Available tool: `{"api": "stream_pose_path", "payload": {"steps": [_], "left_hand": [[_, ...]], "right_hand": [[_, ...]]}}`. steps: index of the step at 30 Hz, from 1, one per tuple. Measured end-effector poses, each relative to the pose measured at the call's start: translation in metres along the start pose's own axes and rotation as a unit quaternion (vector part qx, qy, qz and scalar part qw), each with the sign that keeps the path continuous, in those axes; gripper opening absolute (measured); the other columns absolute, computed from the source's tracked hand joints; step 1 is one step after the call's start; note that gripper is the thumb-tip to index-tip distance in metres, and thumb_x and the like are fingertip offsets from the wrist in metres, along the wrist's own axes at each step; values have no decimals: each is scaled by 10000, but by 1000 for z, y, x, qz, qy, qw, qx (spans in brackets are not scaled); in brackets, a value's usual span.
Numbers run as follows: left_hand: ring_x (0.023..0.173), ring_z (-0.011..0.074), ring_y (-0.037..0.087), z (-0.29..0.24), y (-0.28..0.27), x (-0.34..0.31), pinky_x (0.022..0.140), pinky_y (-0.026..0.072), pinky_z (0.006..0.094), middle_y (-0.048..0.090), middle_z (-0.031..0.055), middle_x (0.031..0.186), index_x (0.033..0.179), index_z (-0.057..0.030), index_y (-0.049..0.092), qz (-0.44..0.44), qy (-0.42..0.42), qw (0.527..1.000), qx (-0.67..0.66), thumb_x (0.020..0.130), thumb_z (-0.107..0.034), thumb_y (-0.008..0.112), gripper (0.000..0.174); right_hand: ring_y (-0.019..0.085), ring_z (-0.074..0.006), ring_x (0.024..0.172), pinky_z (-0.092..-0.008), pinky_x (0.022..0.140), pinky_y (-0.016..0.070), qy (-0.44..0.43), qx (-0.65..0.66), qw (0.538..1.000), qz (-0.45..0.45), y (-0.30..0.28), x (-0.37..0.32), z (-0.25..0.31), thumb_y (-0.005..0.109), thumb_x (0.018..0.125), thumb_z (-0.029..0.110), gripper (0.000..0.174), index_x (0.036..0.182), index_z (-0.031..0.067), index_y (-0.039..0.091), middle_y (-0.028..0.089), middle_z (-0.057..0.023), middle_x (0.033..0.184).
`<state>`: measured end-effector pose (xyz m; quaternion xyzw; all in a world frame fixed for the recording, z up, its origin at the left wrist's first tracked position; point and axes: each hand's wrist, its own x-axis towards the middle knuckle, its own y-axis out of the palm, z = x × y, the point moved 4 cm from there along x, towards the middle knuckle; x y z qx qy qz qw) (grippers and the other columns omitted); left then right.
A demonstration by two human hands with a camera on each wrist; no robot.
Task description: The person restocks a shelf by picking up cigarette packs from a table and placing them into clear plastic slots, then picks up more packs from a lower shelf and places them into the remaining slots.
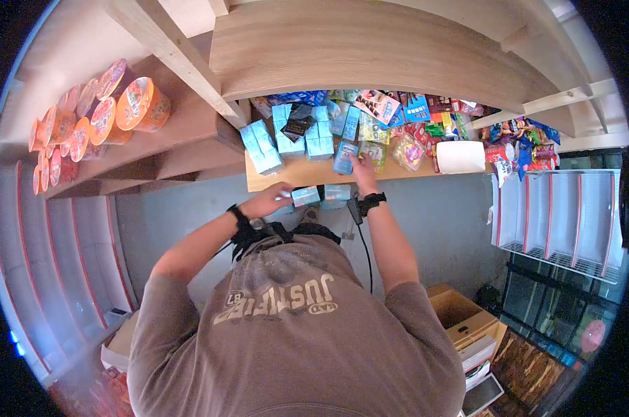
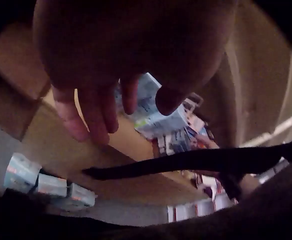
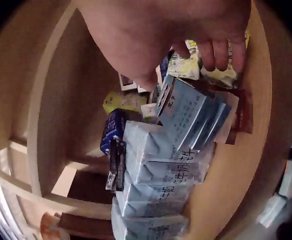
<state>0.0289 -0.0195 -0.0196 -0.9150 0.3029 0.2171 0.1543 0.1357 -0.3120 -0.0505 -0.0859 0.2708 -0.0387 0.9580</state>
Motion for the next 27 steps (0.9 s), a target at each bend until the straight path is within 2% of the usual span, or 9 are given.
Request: {"api": "stream_pose_path", "payload": {"steps": [2, 3, 5, 9, 12, 14, 17, 23, 27], "left_hand": [[1277, 266, 524, -41, 11, 16, 1055, 426, 376, 435, 154, 1462, 1463, -34, 357, 17, 23, 999, 29, 939, -307, 660, 664], [1284, 283, 516, -65, 22, 47, 1053, 429, 378, 419, 179, 1472, 1467, -10, 341, 9, 41, 998, 46, 939, -304, 658, 682], [1343, 330, 443, -60, 48, 85, 1085, 394, 398, 385, 226, 1488, 1473, 35, 308, -32, 19, 999, -37, 920, -318, 665, 746], [1392, 369, 358, -83, 65, 118, 1132, 328, 402, 353, 257, 1501, 1474, 70, 279, -47, 9, 999, 6, 882, -349, 680, 829], [1409, 367, 326, -88, 78, 125, 1159, 273, 388, 354, 254, 1501, 1459, 72, 312, -23, -20, 999, 6, 851, -372, 686, 841], [1407, 359, 333, -76, 81, 132, 1163, 263, 378, 356, 249, 1502, 1435, 72, 357, -26, 36, 999, 21, 849, -371, 685, 804], [1381, 354, 370, -81, 80, 126, 1158, 277, 387, 414, 239, 1461, 1417, 62, 393, -84, 63, 994, 35, 850, -358, 685, 764], [1365, 364, 399, -117, 74, 111, 1153, 292, 396, 438, 256, 1444, 1425, 53, 387, -41, 41, 998, -1, 848, -369, 684, 775], [1391, 371, 369, -91, 76, 126, 1161, 281, 395, 398, 268, 1478, 1432, 48, 382, -68, 38, 995, 68, 852, -379, 677, 778]], "right_hand": [[675, -347, 918, -437, 843, 514, -73, -53, 996, -21, 7, -8, 5, 619, 924, 393, 488, 1199, -10, 603, 685, -174, 1072], [675, -347, 918, -437, 843, 514, -80, -51, 995, -22, -8, 20, -8, 619, 924, 393, 488, 1199, -10, 603, 685, -174, 1072], [669, -336, 929, -430, 830, 503, -95, -135, 986, 6, -13, 53, -57, 561, 952, 404, 481, 1156, -28, 621, 680, -197, 1039], [656, -342, 947, -437, 832, 494, -95, -187, 978, 0, -12, 23, -37, 510, 970, 420, 501, 1186, -21, 605, 664, -217, 1068], [654, -298, 946, -415, 801, 510, -53, -83, 995, 4, -22, 12, -32, 485, 979, 415, 482, 1201, 7, 611, 661, -185, 1104], [647, -207, 943, -355, 770, 530, 46, 75, 994, 57, -20, 8, -34, 522, 974, 376, 412, 1191, 35, 603, 664, -84, 1077], [645, -183, 938, -367, 762, 543, 57, 136, 985, 92, -22, 5, -37, 518, 977, 358, 374, 1202, 67, 585, 657, -65, 1070], [650, -181, 952, -366, 775, 546, 73, 133, 984, 97, -24, -5, -27, 515, 988, 350, 377, 1229, 69, 584, 660, -56, 1088], [649, -181, 934, -355, 776, 551, 44, 136, 983, 112, -18, -1, -29, 513, 988, 378, 381, 1199, 67, 571, 658, -57, 1086]]}}
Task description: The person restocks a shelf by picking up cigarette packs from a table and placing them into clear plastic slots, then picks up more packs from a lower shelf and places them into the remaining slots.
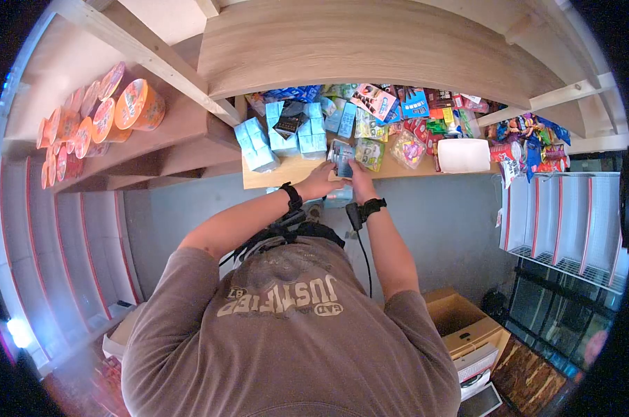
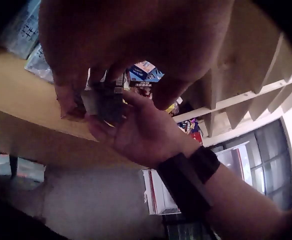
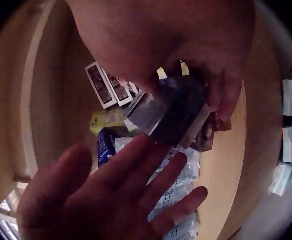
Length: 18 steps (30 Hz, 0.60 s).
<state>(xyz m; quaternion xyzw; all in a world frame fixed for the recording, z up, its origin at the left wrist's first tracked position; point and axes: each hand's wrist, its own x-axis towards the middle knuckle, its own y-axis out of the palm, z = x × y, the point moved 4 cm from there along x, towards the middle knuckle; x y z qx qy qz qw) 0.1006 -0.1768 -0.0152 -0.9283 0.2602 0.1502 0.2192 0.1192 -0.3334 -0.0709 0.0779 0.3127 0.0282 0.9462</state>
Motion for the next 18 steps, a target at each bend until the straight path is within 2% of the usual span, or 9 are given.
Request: {"api": "stream_pose_path", "payload": {"steps": [2, 6, 9, 11, 12, 14, 15, 17, 18], "left_hand": [[1374, 375, 386, 6, 2, -1, 1160, 284, 404, 421, 270, 1454, 1420, 44, 400, -65, 25, 993, 100, 845, -369, 689, 765], [1358, 382, 402, 1, 4, -7, 1158, 290, 413, 446, 267, 1429, 1402, 44, 422, -68, 32, 992, 106, 832, -359, 704, 753], [1313, 389, 443, -13, 3, -14, 1138, 319, 423, 481, 267, 1386, 1395, 42, 435, -46, 65, 996, 33, 829, -338, 714, 737], [1250, 330, 507, -20, 4, -18, 1074, 395, 408, 542, 216, 1308, 1333, 24, 475, -59, 95, 992, 53, 871, -304, 697, 609], [1250, 330, 507, -20, 6, -18, 1074, 395, 408, 542, 216, 1308, 1333, 24, 475, -59, 95, 992, 52, 871, -304, 697, 609], [1180, 233, 547, -17, 5, -18, 964, 472, 366, 582, 141, 1197, 1257, -16, 476, -61, 74, 984, -153, 921, -292, 675, 478], [1180, 233, 547, -25, 0, -22, 964, 472, 366, 582, 141, 1197, 1257, -16, 476, -62, 74, 984, -153, 921, -292, 675, 478], [1128, 167, 545, -39, -13, -34, 893, 496, 324, 573, 80, 1146, 1220, -53, 444, -41, -26, 941, -335, 947, -318, 662, 439], [1128, 167, 545, -38, -14, -36, 893, 496, 324, 573, 80, 1146, 1220, -53, 444, -42, -25, 941, -335, 947, -318, 662, 439]], "right_hand": [[652, -176, 918, -350, 779, 555, 7, 14, 1000, 10, 2, 0, 0, 505, 994, 364, 363, 1194, 69, 577, 661, -55, 1081], [653, -166, 897, -336, 758, 550, -4, 13, 1000, -1, 0, 2, -3, 475, 1005, 365, 350, 1175, 81, 586, 669, -46, 1047], [647, -156, 901, -327, 745, 541, -2, 42, 999, 19, -3, 3, -5, 440, 1013, 367, 350, 1168, 93, 590, 673, -37, 1011], [643, -150, 918, -318, 756, 530, 5, 45, 999, 29, -3, -8, 0, 420, 1016, 374, 361, 1173, 98, 591, 679, -34, 995], [643, -150, 918, -318, 756, 530, 5, 45, 999, 29, -3, -12, 1, 420, 1016, 374, 361, 1173, 98, 591, 679, -34, 995], [635, -153, 906, -327, 792, 522, -36, 47, 998, 23, -1, -20, 4, 414, 1020, 356, 354, 1177, 91, 588, 677, -42, 1023], [635, -153, 906, -327, 792, 522, -36, 47, 998, 24, 2, -30, 11, 414, 1020, 356, 354, 1177, 91, 588, 677, -42, 1023], [623, -149, 885, -335, 781, 507, -23, 198, 975, 97, 18, -54, 34, 416, 1028, 334, 341, 1194, 89, 585, 671, -44, 1043], [623, -149, 885, -335, 781, 507, -24, 198, 975, 98, 18, -51, 24, 416, 1028, 334, 341, 1194, 89, 585, 671, -44, 1043]]}}
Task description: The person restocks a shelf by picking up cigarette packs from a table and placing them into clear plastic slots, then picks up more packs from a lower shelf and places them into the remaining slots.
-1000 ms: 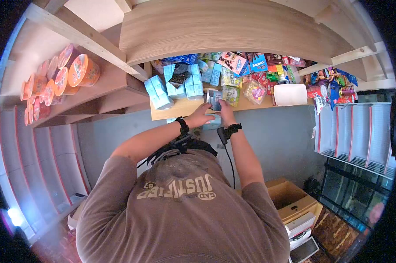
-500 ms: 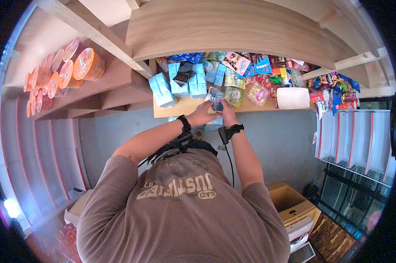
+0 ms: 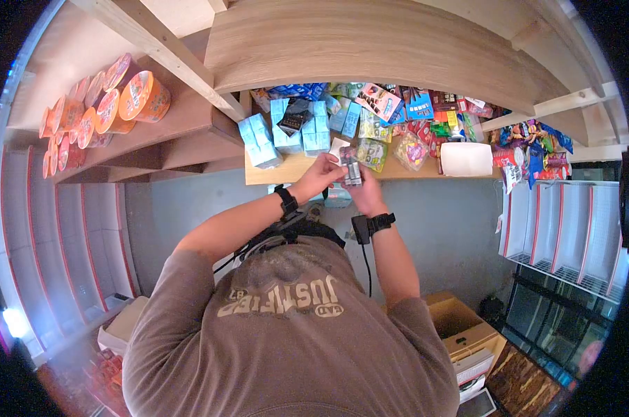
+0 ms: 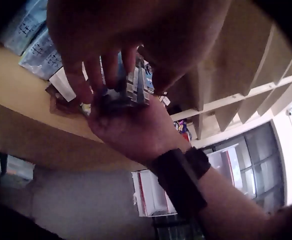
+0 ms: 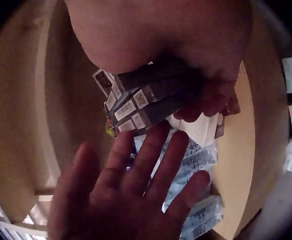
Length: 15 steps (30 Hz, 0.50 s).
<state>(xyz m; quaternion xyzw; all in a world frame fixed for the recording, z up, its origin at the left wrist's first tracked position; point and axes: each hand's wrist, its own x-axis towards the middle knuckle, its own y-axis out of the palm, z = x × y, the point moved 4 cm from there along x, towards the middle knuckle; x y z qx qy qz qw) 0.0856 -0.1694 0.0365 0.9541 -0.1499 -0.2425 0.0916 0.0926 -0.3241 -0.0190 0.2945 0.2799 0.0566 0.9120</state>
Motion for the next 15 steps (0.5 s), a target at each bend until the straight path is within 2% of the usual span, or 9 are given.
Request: {"api": "stream_pose_path", "payload": {"steps": [2, 3, 4, 6, 7, 8, 9, 12, 15], "left_hand": [[1084, 160, 540, -7, -8, -4, 868, 500, 317, 552, 79, 1173, 1262, -59, 418, -29, 91, 993, 71, 942, -340, 670, 495], [1070, 165, 527, -6, -14, -8, 897, 490, 324, 528, 75, 1203, 1270, -59, 420, -36, 105, 990, 82, 940, -338, 674, 501], [1126, 173, 511, -12, -17, -15, 942, 471, 341, 512, 80, 1260, 1355, -56, 388, -46, 101, 990, 82, 957, -373, 643, 570], [1183, 169, 487, -34, -20, -36, 979, 452, 359, 497, 65, 1311, 1434, -57, 344, -20, 79, 997, 18, 986, -409, 584, 618], [1197, 152, 486, -25, -31, -37, 990, 445, 357, 489, 43, 1341, 1475, -80, 317, -1, 38, 999, -7, 1011, -418, 527, 612], [1175, 139, 503, -46, -31, -56, 999, 441, 344, 518, 25, 1308, 1468, -106, 345, -5, 11, 999, -37, 1023, -389, 508, 552], [1164, 132, 513, -43, -40, -61, 1000, 441, 337, 532, 21, 1290, 1464, -116, 351, -11, 10, 998, -63, 1025, -382, 504, 535], [1137, 114, 538, -37, -62, -76, 986, 452, 320, 562, 7, 1243, 1434, -122, 384, -56, 39, 992, -106, 1031, -355, 499, 479], [1133, 131, 555, -44, -76, -103, 992, 455, 321, 565, 13, 1260, 1413, -105, 398, -92, 86, 972, -201, 1038, -311, 490, 438]], "right_hand": [[607, -146, 894, -352, 782, 501, -88, -108, 990, 30, -9, 13, -20, 428, 1035, 337, 340, 1217, 92, 577, 654, -30, 1094], [595, -140, 932, -348, 789, 504, 75, 70, 992, 72, 37, -17, 7, 464, 1033, 317, 325, 1252, 97, 561, 630, -22, 1149], [584, -140, 944, -353, 818, 506, 75, 89, 988, 102, 44, -18, 4, 474, 1032, 256, 298, 1277, 103, 548, 610, -17, 1173], [585, -144, 977, -355, 835, 507, 54, -4, 984, 168, 67, -26, 1, 442, 1036, 175, 283, 1291, 93, 536, 596, -38, 1174], [585, -148, 997, -359, 848, 509, -11, -92, 980, 174, 76, -26, -3, 425, 1041, 169, 282, 1286, 82, 534, 588, -50, 1181], [586, -153, 1018, -362, 861, 510, -79, -177, 964, 180, 85, -26, -7, 408, 1046, 163, 282, 1282, 71, 531, 580, -61, 1188], [583, -162, 1053, -354, 871, 516, -103, -271, 942, 168, 90, -20, -15, 403, 1052, 208, 302, 1274, 42, 523, 561, -87, 1217], [611, -128, 938, -278, 772, 506, 16, -179, 973, 148, 134, -27, -9, 403, 1060, 356, 367, 1260, 77, 532, 618, -26, 1057], [602, -127, 860, -278, 749, 496, -21, -268, 951, 153, 158, -17, -27, 472, 1039, 347, 340, 1192, 53, 549, 626, -41, 983]]}}
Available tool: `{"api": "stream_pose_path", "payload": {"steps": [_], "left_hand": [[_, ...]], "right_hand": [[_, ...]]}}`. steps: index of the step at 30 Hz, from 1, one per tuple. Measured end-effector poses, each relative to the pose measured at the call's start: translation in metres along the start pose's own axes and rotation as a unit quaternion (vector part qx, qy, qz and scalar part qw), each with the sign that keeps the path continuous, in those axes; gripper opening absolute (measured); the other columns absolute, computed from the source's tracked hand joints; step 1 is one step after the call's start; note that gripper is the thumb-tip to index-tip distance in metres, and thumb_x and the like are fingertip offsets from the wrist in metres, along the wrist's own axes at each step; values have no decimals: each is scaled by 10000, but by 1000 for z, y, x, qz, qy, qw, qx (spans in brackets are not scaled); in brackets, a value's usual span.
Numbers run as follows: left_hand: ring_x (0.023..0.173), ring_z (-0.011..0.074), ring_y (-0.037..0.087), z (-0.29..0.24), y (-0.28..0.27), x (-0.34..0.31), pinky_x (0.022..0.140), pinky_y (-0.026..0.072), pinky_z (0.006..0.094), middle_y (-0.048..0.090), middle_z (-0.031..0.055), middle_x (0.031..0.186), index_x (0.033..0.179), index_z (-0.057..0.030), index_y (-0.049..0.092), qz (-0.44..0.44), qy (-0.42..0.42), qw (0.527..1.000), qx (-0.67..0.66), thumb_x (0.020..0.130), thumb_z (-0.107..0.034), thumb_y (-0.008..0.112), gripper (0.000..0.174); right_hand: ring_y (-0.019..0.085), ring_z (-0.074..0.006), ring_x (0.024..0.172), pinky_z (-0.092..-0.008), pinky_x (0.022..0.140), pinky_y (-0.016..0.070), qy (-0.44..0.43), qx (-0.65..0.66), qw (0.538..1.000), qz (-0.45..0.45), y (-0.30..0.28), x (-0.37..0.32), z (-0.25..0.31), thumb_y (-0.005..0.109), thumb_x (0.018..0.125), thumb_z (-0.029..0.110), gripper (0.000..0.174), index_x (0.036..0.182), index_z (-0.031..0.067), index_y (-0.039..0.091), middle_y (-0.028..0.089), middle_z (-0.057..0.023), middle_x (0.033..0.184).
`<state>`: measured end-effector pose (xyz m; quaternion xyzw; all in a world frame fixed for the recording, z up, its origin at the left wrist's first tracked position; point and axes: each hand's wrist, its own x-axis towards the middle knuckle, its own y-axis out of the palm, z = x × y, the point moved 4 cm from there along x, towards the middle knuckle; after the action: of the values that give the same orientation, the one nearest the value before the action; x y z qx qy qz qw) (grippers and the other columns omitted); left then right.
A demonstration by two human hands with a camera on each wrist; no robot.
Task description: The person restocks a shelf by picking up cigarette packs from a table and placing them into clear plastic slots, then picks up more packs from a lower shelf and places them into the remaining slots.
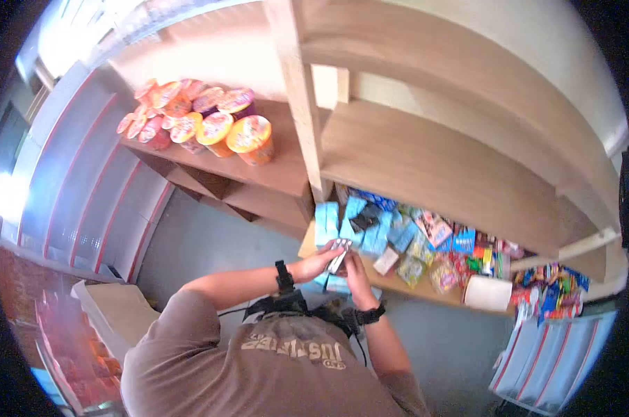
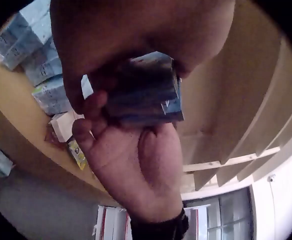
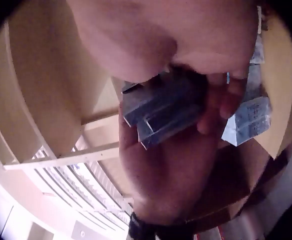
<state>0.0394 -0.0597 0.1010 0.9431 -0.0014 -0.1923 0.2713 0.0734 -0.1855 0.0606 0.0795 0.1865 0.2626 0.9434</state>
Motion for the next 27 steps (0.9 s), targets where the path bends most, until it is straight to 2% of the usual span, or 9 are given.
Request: {"api": "stream_pose_path", "payload": {"steps": [1, 2, 7, 13, 15, 19, 21, 25, 27], "left_hand": [[1138, 139, 557, -3, -9, -4, 999, 454, 328, 565, 16, 1266, 1416, -105, 394, -12, 13, 1000, -25, 1038, -312, 489, 441], [1151, 146, 556, -10, -15, -13, 1004, 452, 333, 563, 17, 1276, 1418, -110, 394, -15, 20, 999, -34, 1036, -313, 494, 444], [1296, 160, 459, -60, -29, -70, 1079, 396, 377, 479, 32, 1419, 1470, -135, 356, -15, 29, 998, -56, 1027, -293, 522, 499], [1196, 154, 555, -71, -112, -116, 1029, 451, 416, 591, 27, 1294, 1392, -111, 477, -36, 93, 994, -32, 1016, -281, 549, 419], [1152, 171, 592, -80, -130, -145, 967, 504, 428, 609, 34, 1267, 1366, -90, 488, -50, 49, 992, -101, 1016, -270, 545, 397], [1105, 200, 628, -96, -185, -193, 919, 544, 437, 630, 67, 1230, 1347, -76, 493, -62, 60, 992, -90, 1014, -227, 532, 367], [1108, 215, 629, -102, -208, -213, 906, 551, 435, 624, 84, 1240, 1346, -76, 491, -50, 65, 991, -103, 1005, -212, 545, 370], [1107, 216, 624, -123, -243, -257, 903, 549, 430, 611, 75, 1253, 1349, -70, 481, -40, 116, 989, -80, 967, -144, 588, 403], [1108, 212, 621, -128, -260, -270, 910, 544, 424, 607, 69, 1254, 1355, -70, 472, -53, 129, 987, -85, 948, -111, 608, 431]], "right_hand": [[597, -128, 835, -284, 744, 494, -7, -53, 999, -7, 6, 8, -5, 504, 1029, 333, 327, 1169, 42, 553, 627, -47, 957], [598, -152, 810, -294, 734, 496, -97, -119, 987, -37, 9, 20, -16, 577, 996, 302, 316, 1132, 18, 554, 630, -66, 921], [561, -261, 1064, -374, 907, 469, -228, -204, 951, -37, 64, 27, 23, 678, 920, 223, 464, 1284, 1, 495, 545, -160, 1202], [585, -253, 1104, -345, 921, 483, -237, -239, 937, 98, 151, 31, 42, 618, 950, 171, 428, 1344, 39, 520, 585, -150, 1253], [587, -276, 1153, -349, 979, 459, -158, -238, 948, 138, 190, 16, 58, 602, 957, 170, 420, 1348, 38, 525, 593, -170, 1267], [627, -228, 1077, -335, 902, 503, -273, -309, 898, 153, 254, 26, 54, 577, 989, 198, 364, 1313, 31, 549, 615, -150, 1241], [647, -214, 1026, -329, 866, 518, -190, -287, 917, 202, 288, 25, 45, 582, 989, 202, 354, 1296, 28, 554, 646, -142, 1187], [641, -179, 899, -323, 813, 525, -190, -271, 919, 214, 346, 41, 26, 603, 975, 191, 353, 1290, 38, 559, 672, -117, 1083], [643, -162, 936, -312, 837, 525, -167, -304, 912, 220, 370, 43, 29, 594, 981, 158, 347, 1299, 26, 552, 671, -106, 1100]]}}
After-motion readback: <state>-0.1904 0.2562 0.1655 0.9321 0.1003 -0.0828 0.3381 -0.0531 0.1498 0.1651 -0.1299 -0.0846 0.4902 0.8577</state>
